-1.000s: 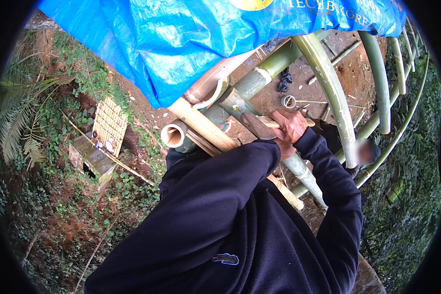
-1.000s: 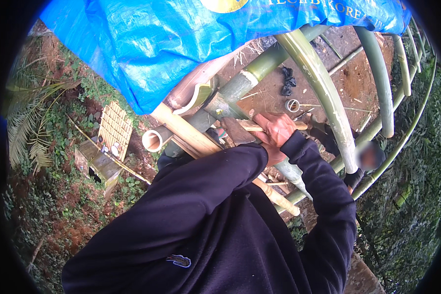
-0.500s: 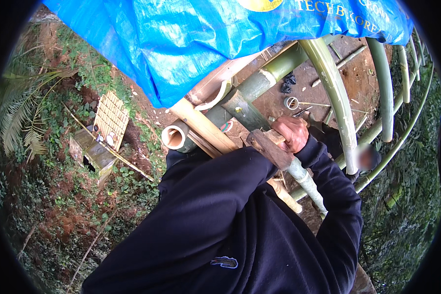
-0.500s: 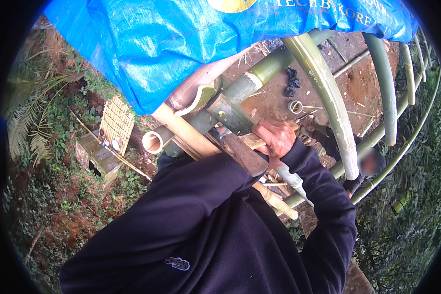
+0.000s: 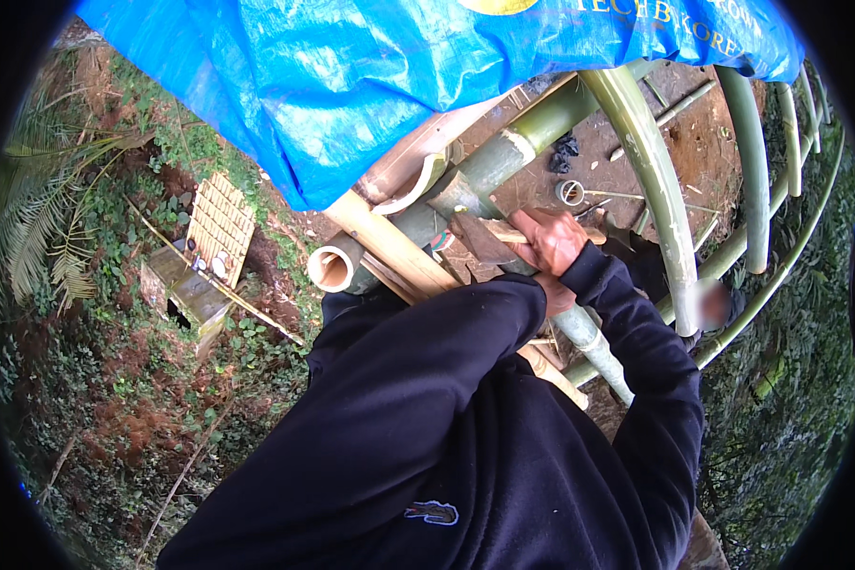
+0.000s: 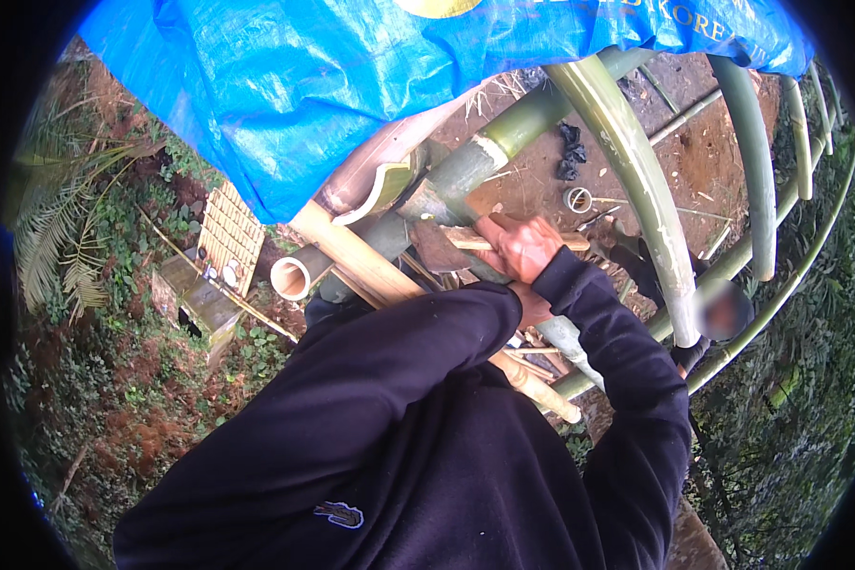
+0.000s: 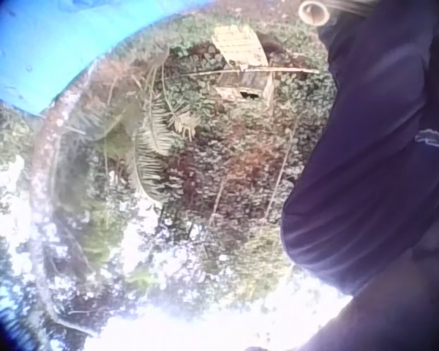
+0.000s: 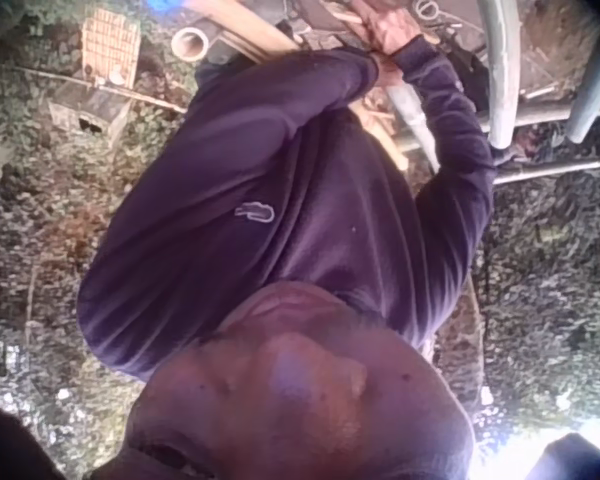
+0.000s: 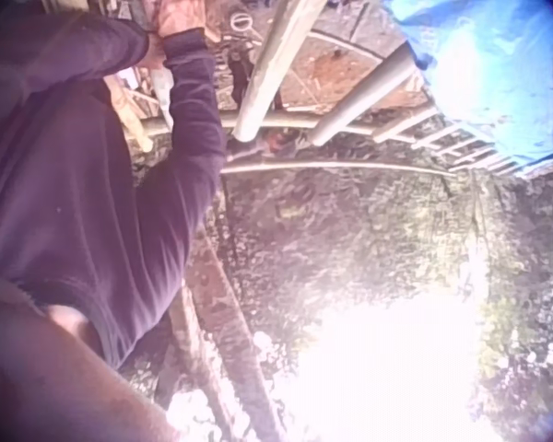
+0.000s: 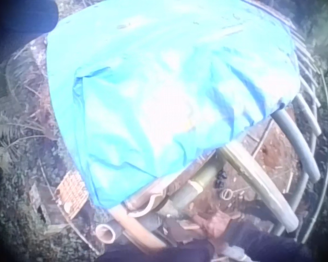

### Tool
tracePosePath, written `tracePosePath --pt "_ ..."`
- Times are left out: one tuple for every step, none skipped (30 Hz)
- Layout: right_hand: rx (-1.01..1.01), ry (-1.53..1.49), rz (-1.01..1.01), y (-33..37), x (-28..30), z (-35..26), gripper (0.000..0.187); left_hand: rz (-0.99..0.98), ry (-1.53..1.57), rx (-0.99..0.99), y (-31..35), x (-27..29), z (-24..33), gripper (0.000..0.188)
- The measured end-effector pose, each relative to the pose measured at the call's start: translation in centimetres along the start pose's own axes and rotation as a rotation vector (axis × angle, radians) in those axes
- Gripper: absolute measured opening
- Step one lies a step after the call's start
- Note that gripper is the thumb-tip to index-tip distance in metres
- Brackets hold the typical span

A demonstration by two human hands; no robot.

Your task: The person uses a small axe to shape and fit bamboo poles into a larger bamboo framework. They repeatedly strike the ends of the poles to create notches and secure connections between the vertical and horizontal members of the structure. The task involves precise manual manipulation of the bamboo pieces to ensure a snug fit.

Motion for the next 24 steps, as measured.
tracePosePath --pt "0.037 -0.035 0.018 0.3 0.3 -0.3 0.035 -0.023 0.000 0.000 0.2 0.1 0.3 0.025" --pt "0.074 -0.069 0.036 0.4 0.6 -0.5 0.036 -0.046 0.000 0.003 0.6 0.2 0.3 0.025" --pt "0.195 -0.059 0.108 0.6 1.2 -0.4 0.038 -0.069 -0.007 0.000 0.8 0.3 0.1 0.025" --pt "0.215 -0.008 0.124 1.4 0.9 -0.3 0.040 -0.098 -0.013 -0.004 1.2 0.4 0.1 0.025" --pt "0.213 0.017 0.138 1.9 0.9 0.1 0.037 -0.129 -0.017 -0.010 1.5 0.5 0.1 0.025" --pt "0.212 0.041 0.152 2.2 0.9 0.4 0.034 -0.170 -0.028 -0.018 1.5 0.6 0.0 0.025" --pt "0.193 0.062 0.121 2.2 0.9 0.7 0.034 -0.205 -0.034 -0.017 1.2 0.8 0.1 0.025" --pt "0.175 0.082 0.090 2.1 0.9 1.2 0.034 -0.258 -0.019 0.004 0.8 0.9 0.3 0.025" --pt "0.156 0.101 0.059 1.9 0.9 1.5 0.033 -0.328 0.000 0.031 0.4 1.1 0.7 0.025" --pt "0.164 0.110 0.025 1.7 1.0 1.8 0.033 -0.400 0.015 0.054 -0.2 1.5 1.1 0.025" --pt "0.172 0.118 -0.011 1.4 1.2 2.1 0.032 -0.458 0.021 0.065 -0.6 2.0 1.2 0.025" --pt "0.180 0.127 -0.046 1.1 1.4 2.5 0.032 -0.374 -0.096 -0.024 -0.8 2.7 1.3 0.025" --pt "0.140 0.181 -0.060 0.9 1.8 2.4 0.030 -0.246 -0.302 -0.211 -0.6 5.0 1.3 0.022" --pt "0.120 0.232 0.009 0.0 1.6 2.4 0.032 -0.086 -0.398 -0.221 -0.3 4.7 0.8 0.021" --pt "0.128 0.217 0.006 -0.7 1.1 2.9 0.034 -0.165 -0.362 -0.227 -0.2 4.2 0.7 0.021" --pt "0.137 0.208 0.000 -1.3 1.1 3.2 0.035 -0.238 -0.325 -0.231 -0.4 4.5 0.6 0.021" --pt "0.148 0.213 -0.004 -1.3 1.3 3.2 0.036 -0.221 -0.343 -0.228 -0.4 4.9 0.6 0.021" --pt "0.158 0.218 -0.007 -1.1 1.7 3.0 0.036 -0.205 -0.362 -0.226 -0.3 5.1 0.6 0.021" --pt "0.162 0.225 -0.014 -0.8 2.1 2.7 0.037 -0.183 -0.375 -0.227 -0.3 5.4 0.9 0.021" --pt "0.162 0.221 -0.018 -0.1 2.1 2.8 0.037 -0.188 -0.376 -0.230 -0.4 5.3 1.0 0.021" --pt "0.162 0.217 -0.021 0.9 1.8 3.2 0.036 -0.194 -0.377 -0.234 -0.4 5.2 1.1 0.021" --pt "0.167 0.206 -0.020 1.2 1.7 3.2 0.036 -0.206 -0.381 -0.232 -0.3 5.0 1.1 0.021" --pt "0.163 0.190 -0.034 1.1 1.5 3.3 0.036 -0.234 -0.342 -0.219 -0.3 4.9 1.2 0.021" --pt "0.128 0.206 -0.014 0.9 1.1 3.2 0.035 -0.261 -0.303 -0.207 -0.4 4.7 1.1 0.022"
Point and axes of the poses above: each hand's wrist, its own y-axis away from the middle knuckle, its own x-axis out of the back of the hand, z = x × y, the point moved 1 cm from there along -y, towards the middle knuckle, and after that the axes turned 2 degrees about y, right-handed, at the moved point
